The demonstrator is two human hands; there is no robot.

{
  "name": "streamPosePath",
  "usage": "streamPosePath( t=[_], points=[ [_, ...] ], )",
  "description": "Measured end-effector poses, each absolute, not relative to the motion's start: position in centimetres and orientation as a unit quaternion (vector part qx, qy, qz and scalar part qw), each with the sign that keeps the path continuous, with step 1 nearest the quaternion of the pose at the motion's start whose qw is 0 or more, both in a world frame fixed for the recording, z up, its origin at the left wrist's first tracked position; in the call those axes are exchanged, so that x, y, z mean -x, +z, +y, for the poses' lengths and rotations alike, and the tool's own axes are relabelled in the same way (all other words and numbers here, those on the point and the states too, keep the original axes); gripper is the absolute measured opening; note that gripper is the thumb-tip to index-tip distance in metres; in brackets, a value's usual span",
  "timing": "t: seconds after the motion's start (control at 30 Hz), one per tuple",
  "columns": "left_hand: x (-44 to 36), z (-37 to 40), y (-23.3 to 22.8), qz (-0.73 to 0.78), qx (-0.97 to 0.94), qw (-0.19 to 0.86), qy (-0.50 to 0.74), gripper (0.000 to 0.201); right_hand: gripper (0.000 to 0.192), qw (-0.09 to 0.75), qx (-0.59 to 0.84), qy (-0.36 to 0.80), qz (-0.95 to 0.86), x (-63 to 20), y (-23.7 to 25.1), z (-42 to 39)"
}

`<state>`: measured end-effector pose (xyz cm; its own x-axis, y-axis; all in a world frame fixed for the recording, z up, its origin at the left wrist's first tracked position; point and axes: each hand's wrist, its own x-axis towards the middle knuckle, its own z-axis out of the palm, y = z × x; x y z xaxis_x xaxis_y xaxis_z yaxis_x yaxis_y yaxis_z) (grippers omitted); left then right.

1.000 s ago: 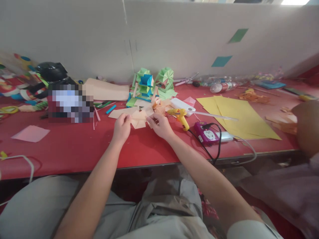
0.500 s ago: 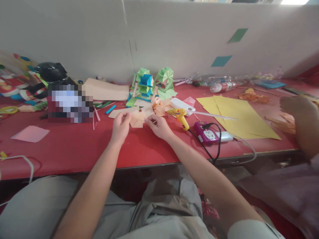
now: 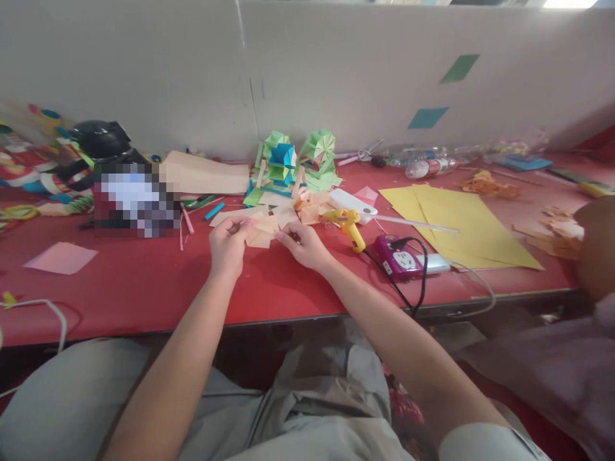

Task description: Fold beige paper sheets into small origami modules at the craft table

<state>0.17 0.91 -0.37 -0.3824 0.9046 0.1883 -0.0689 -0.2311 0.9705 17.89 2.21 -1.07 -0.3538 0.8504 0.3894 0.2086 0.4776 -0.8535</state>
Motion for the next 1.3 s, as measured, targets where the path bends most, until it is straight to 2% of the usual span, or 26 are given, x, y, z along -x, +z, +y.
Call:
streamPosePath(
  t=[0.17, 0.37, 0.57, 0.73, 0.9, 1.17, 1.3],
  points=[
    [-0.2, 0.9, -0.5, 0.511, -0.428, 0.344, 0.661, 0.023, 0.038, 0.435, 0.344, 0.355, -0.752, -17.9, -1.1, 2.1],
    [-0.1, 0.9, -0.2, 0.494, -0.445, 0.413, 0.623, 0.035, 0.033, 0.429, 0.348, 0.337, -0.763, -18.2, -1.5, 2.1],
    [-0.2, 0.7, -0.2, 0.513, -0.441, 0.36, 0.643, 0.032, 0.032, 0.419, 0.335, 0.341, -0.772, -18.1, -1.3, 2.1],
    [0.2, 0.9, -0.4, 0.506, -0.439, 0.371, 0.643, 0.025, 0.034, 0.414, 0.342, 0.342, -0.771, -18.2, -1.2, 2.0],
    [0.3, 0.9, -0.4, 0.515, -0.459, 0.334, 0.642, 0.02, 0.037, 0.414, 0.336, 0.35, -0.77, -18.3, -1.1, 2.0],
    [1.0, 1.6, -1.1, 0.488, -0.45, 0.399, 0.633, 0.033, 0.035, 0.435, 0.344, 0.348, -0.756, -18.5, -1.1, 2.1],
    [1.1, 1.7, -1.3, 0.49, -0.44, 0.383, 0.648, 0.032, 0.036, 0.424, 0.351, 0.358, -0.755, -18.5, -1.1, 2.1]
  ],
)
